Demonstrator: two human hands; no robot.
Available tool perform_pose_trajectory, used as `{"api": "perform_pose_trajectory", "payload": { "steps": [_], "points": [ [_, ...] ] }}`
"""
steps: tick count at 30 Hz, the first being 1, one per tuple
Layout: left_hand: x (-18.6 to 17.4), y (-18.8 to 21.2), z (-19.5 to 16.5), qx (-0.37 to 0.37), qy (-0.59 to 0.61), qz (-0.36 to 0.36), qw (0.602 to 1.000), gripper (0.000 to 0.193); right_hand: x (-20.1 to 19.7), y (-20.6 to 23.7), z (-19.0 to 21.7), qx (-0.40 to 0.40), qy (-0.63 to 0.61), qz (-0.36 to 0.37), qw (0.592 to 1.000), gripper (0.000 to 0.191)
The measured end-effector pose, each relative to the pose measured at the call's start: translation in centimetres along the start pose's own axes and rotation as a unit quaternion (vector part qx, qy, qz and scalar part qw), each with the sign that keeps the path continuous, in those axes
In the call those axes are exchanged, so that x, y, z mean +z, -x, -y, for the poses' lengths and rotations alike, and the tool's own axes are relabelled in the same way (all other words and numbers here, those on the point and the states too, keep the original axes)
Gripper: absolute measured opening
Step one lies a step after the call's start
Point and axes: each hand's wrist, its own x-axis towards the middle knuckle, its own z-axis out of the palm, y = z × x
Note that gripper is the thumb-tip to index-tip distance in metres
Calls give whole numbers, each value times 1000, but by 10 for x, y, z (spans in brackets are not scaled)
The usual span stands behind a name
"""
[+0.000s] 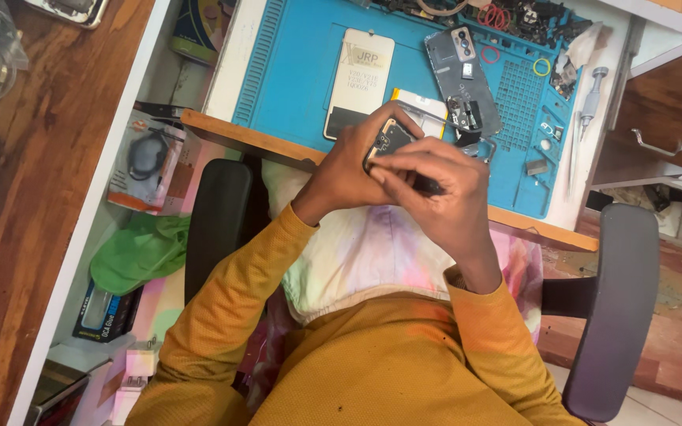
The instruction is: The person holds a disassembled smartphone and uses a small tool to pry and remove the back cover. They then detach the internal battery and other components from the phone's frame.
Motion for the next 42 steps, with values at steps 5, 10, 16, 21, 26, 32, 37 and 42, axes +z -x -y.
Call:
{"api": "perform_pose_trajectory", "payload": {
  "steps": [5,10,16,21,26,32,37,42],
  "points": [
    [-1,-1,-5,-11,7,8,1000,62,-6,1,-5,33,-65,37,997,17],
    [0,-2,-8,-31,15,17,999,66,-3,0,-7,98,-184,5,978,17],
    [0,-2,-7,-36,15,12,999,59,3,2,1,57,-54,3,997,18],
    [1,-2,-6,-28,8,6,1000,55,2,2,3,79,-100,3,992,17],
    [2,-3,-7,-34,-1,2,999,54,5,3,2,77,-112,-16,991,17],
    [2,-3,-8,-56,11,4,998,54,8,1,7,95,-138,-20,986,15],
    [3,3,-5,-16,28,-3,999,54,7,5,4,99,-96,-14,990,13],
    [0,1,-5,5,55,-2,998,56,2,4,0,119,-196,21,973,13]
  ]
}}
